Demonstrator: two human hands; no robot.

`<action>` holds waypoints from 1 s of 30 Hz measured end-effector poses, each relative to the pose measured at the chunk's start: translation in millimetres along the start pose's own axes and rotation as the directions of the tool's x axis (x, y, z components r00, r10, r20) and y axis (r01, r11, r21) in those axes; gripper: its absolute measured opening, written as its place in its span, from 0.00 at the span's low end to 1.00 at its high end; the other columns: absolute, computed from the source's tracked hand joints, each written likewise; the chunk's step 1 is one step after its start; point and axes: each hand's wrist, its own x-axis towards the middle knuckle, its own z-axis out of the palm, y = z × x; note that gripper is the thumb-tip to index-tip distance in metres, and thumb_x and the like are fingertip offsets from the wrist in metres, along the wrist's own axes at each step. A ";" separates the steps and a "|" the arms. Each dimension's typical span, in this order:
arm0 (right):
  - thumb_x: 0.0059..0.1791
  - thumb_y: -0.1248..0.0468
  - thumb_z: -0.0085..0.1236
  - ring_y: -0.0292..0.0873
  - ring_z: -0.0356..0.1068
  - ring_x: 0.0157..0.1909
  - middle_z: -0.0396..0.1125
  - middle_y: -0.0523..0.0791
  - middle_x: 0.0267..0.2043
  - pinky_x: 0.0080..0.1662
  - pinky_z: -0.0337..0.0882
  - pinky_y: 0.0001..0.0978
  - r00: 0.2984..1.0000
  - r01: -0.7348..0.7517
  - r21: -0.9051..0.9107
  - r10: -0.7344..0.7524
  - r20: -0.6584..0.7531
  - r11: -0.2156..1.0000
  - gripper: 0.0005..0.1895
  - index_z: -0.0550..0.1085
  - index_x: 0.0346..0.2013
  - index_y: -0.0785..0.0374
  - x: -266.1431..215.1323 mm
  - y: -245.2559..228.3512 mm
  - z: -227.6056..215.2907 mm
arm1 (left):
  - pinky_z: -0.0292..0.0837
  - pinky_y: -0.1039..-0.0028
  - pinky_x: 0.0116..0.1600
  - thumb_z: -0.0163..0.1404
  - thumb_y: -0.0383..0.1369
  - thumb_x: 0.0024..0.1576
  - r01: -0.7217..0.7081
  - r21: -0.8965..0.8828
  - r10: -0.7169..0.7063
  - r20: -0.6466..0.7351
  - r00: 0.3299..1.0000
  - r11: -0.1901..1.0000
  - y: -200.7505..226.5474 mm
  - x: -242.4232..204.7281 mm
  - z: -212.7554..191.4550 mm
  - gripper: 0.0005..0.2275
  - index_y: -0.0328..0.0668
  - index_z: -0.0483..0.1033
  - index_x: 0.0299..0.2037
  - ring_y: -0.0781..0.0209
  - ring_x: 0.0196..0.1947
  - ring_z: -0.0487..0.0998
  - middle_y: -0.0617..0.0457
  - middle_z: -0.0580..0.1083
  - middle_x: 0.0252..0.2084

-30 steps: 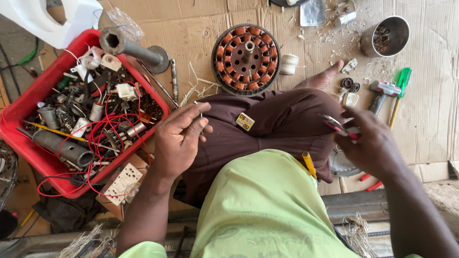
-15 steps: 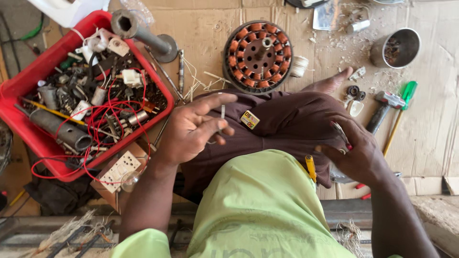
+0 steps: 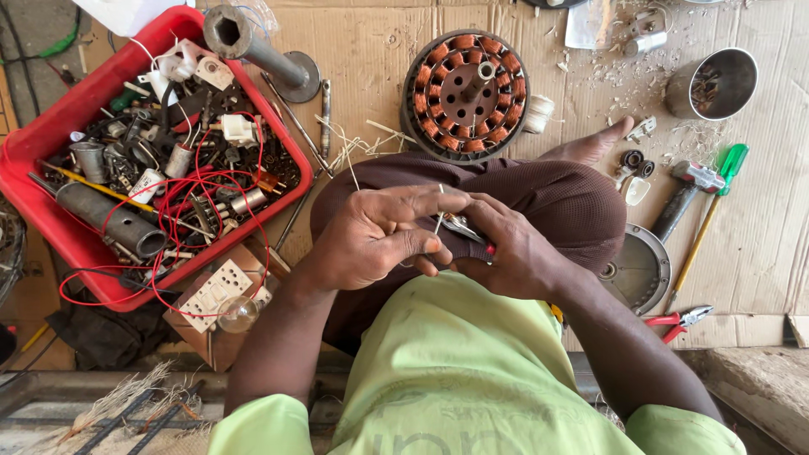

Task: The person sits on the floor and works on a circular electrical motor stator. They use pliers to strip insulation from white wires and insert the wire ends into the copper coil slots of the stator. The person repeatedly cuts, strips, and inserts wires into the stator assembly.

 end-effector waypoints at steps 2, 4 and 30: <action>0.40 0.65 0.71 0.59 0.69 0.61 0.65 0.54 0.61 0.57 0.71 0.46 1.000 0.014 0.017 -0.014 0.009 1.000 0.38 0.65 0.62 0.65 1.7 -2.6 -1.2 | 0.84 0.73 0.45 0.46 0.16 0.62 0.024 -0.027 -0.024 0.005 1.000 0.999 -0.3 0.4 -0.5 0.18 0.28 0.71 0.64 0.60 0.43 0.84 0.44 0.73 0.64; 0.40 0.65 0.71 0.58 0.69 0.61 0.65 0.54 0.61 0.58 0.71 0.46 0.999 0.038 0.040 -0.039 0.008 0.998 0.39 0.65 0.64 0.65 2.9 -5.2 -2.3 | 0.85 0.73 0.45 0.46 0.16 0.62 0.043 -0.045 -0.043 0.003 0.999 0.998 -0.9 0.8 -0.1 0.19 0.28 0.71 0.64 0.60 0.42 0.84 0.43 0.74 0.63; 0.35 0.61 0.75 0.60 0.69 0.60 0.65 0.56 0.57 0.58 0.70 0.47 0.998 -0.020 0.006 0.019 0.055 1.000 0.47 0.63 0.66 0.67 6.0 -2.9 -6.3 | 0.85 0.71 0.45 0.48 0.18 0.63 0.046 -0.093 -0.048 -0.018 0.999 0.995 -3.8 6.3 -4.3 0.20 0.27 0.68 0.66 0.62 0.41 0.83 0.43 0.74 0.62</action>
